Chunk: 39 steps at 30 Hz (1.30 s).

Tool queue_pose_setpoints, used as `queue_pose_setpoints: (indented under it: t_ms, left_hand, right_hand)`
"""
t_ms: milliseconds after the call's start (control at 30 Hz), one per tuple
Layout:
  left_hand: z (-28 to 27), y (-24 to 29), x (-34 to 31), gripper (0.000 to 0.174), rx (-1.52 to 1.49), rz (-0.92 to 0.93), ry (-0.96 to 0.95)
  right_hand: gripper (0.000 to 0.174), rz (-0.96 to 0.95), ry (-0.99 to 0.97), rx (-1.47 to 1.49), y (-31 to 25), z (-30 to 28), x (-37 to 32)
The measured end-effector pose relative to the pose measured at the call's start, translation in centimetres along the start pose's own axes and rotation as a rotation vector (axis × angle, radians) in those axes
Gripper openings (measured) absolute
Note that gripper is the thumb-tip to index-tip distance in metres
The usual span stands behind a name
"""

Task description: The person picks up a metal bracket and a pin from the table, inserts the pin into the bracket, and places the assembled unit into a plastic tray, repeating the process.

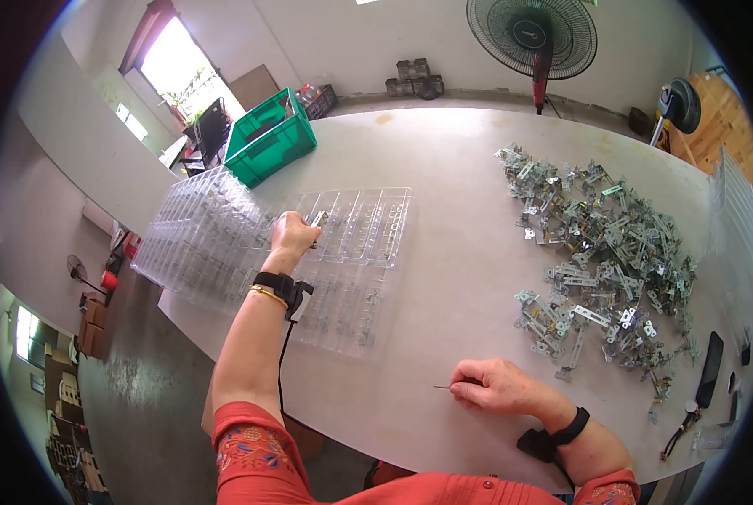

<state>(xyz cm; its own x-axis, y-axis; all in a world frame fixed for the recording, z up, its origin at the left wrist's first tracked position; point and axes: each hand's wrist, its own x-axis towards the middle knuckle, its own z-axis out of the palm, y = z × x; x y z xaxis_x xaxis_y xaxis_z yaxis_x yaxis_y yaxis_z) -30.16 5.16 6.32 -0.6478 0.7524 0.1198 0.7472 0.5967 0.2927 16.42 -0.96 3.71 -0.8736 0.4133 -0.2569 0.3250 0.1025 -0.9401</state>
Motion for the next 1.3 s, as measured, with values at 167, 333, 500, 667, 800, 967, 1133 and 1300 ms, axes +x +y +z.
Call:
queue_pose_setpoints:
  t_ms: [167, 333, 500, 667, 800, 967, 1133, 1300]
  left_hand:
    - [0.0, 1.0, -0.1, 0.024, 0.036, 0.006, 0.009]
    - [-0.1, 1.3, -0.1, 0.024, 0.044, 0.022, 0.006]
    - [-1.7, 2.8, -1.0, 0.031, 0.0, -0.099, -0.161]
    - [0.8, 0.4, 0.8, 0.026, 0.123, 0.009, -0.002]
    - [0.5, 1.0, -0.4, 0.029, 0.199, 0.067, 0.08]
    - [0.4, 1.1, -0.3, 0.03, 0.166, 0.017, 0.022]
    - [0.2, 1.7, -1.3, 0.034, 0.125, 0.057, 0.031]
    - [-3.4, 9.7, -9.4, 0.021, -0.44, 0.359, -0.102]
  right_hand:
    - [0.017, -0.008, 0.011, 0.003, 0.3, 0.1, 0.1]
    - [0.017, 0.011, 0.001, -0.008, 0.2, 0.1, 0.1]
    - [0.017, 0.002, 0.008, -0.017, 0.1, 0.1, 0.0]
    - [0.018, -0.012, 0.015, -0.027, 0.3, 0.1, 0.1]
    - [0.018, -0.022, 0.017, -0.033, 0.3, 0.2, 0.1]
    - [0.017, -0.015, 0.012, -0.028, 0.4, 0.2, 0.1]
    - [0.01, -0.045, 0.064, 0.261, -0.5, -0.5, -0.4]
    - [0.008, -0.115, 0.253, 0.394, -3.8, -2.7, -2.4]
